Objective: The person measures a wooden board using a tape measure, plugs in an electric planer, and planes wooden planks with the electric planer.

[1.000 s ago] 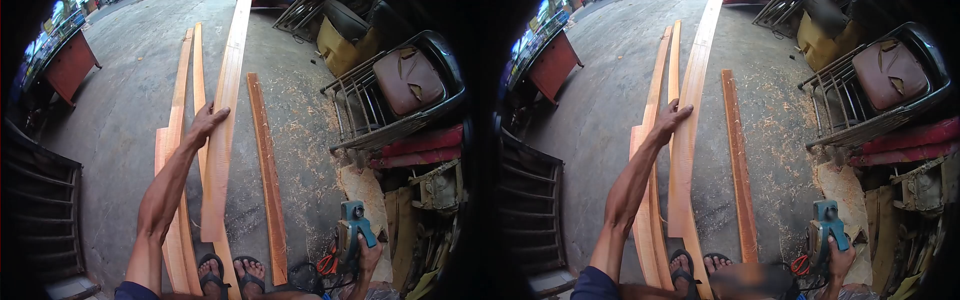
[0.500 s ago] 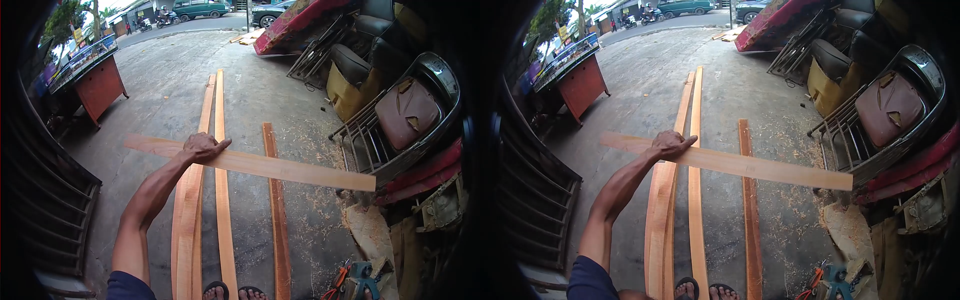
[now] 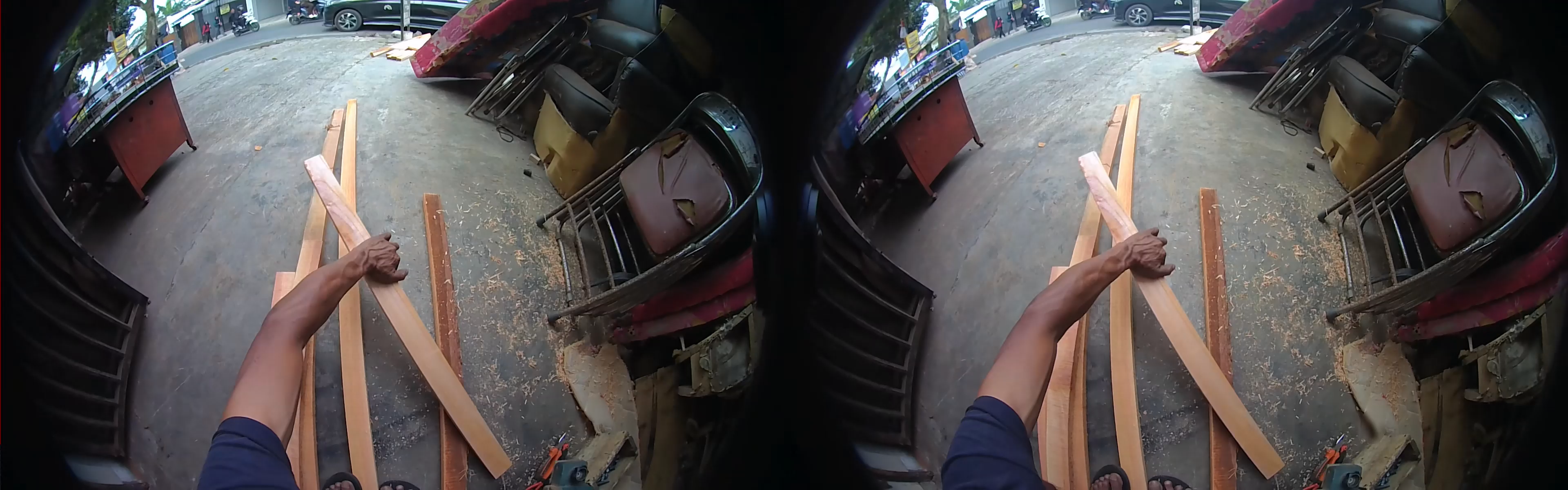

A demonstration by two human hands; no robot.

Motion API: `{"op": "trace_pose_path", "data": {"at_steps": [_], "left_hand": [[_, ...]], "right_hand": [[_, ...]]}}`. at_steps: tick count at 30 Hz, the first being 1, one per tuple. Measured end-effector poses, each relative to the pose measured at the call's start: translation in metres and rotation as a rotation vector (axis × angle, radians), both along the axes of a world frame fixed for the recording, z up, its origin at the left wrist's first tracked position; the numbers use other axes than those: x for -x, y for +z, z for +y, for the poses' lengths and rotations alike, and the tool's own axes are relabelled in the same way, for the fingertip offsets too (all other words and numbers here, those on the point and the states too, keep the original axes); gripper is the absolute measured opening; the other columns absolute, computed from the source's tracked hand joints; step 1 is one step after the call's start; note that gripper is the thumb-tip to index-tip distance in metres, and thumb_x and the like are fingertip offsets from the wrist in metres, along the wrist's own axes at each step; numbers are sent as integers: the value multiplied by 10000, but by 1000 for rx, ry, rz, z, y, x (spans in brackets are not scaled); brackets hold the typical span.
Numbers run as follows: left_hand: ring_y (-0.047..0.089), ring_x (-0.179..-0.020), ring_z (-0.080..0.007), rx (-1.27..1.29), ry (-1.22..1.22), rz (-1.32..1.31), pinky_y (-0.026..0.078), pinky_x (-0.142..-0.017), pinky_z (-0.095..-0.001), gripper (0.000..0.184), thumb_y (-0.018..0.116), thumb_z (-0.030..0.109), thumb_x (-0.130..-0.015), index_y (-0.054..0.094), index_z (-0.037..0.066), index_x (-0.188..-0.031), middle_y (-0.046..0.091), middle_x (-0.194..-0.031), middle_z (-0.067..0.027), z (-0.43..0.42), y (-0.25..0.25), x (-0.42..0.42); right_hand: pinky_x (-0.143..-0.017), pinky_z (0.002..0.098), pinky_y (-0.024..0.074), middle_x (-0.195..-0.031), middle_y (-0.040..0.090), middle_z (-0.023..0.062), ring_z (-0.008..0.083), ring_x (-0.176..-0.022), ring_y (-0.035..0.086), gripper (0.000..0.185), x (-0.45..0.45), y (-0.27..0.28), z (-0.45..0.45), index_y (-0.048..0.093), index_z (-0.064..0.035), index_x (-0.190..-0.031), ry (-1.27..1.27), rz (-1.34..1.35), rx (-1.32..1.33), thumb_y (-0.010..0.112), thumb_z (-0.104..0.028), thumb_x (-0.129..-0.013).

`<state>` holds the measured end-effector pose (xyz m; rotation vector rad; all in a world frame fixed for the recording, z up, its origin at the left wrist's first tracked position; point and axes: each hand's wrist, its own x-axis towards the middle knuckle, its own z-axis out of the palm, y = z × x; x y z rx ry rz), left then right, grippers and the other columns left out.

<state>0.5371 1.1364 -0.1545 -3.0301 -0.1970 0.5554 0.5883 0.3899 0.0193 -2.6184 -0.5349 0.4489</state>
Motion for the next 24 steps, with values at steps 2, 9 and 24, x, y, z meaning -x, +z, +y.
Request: {"op": "trace_pose_path", "data": {"at_steps": [2,9,24], "left_hand": [[568,-1177,-269,9,131,-156,304,-1089,-569,564,451,570,-976,765,106,-905,688,-1060,-126,-17,-33,6],[74,-1489,-574,412,1240,-499,120,-1190,-686,950,690,571,-829,286,155,-1582,-22,-1658,-273,-152,-63,11],[352,-1391,-591,362,1282,-601,373,-1160,-512,1018,761,319,-765,211,42,-1577,-13,-1601,-411,-89,-74,10]], "right_hand": [[-922,395,503,-1107,703,164,328,-986,641,427,0,-1,1,662,-6,-1237,33,15,24,688,-329,-958],[-916,417,507,-1129,701,175,321,-996,656,430,-6,-7,21,648,-7,-1245,267,58,34,678,-331,-965],[-571,375,520,-659,675,145,233,-578,672,423,26,-22,50,709,21,-850,40,196,-50,844,-374,-785]]}}
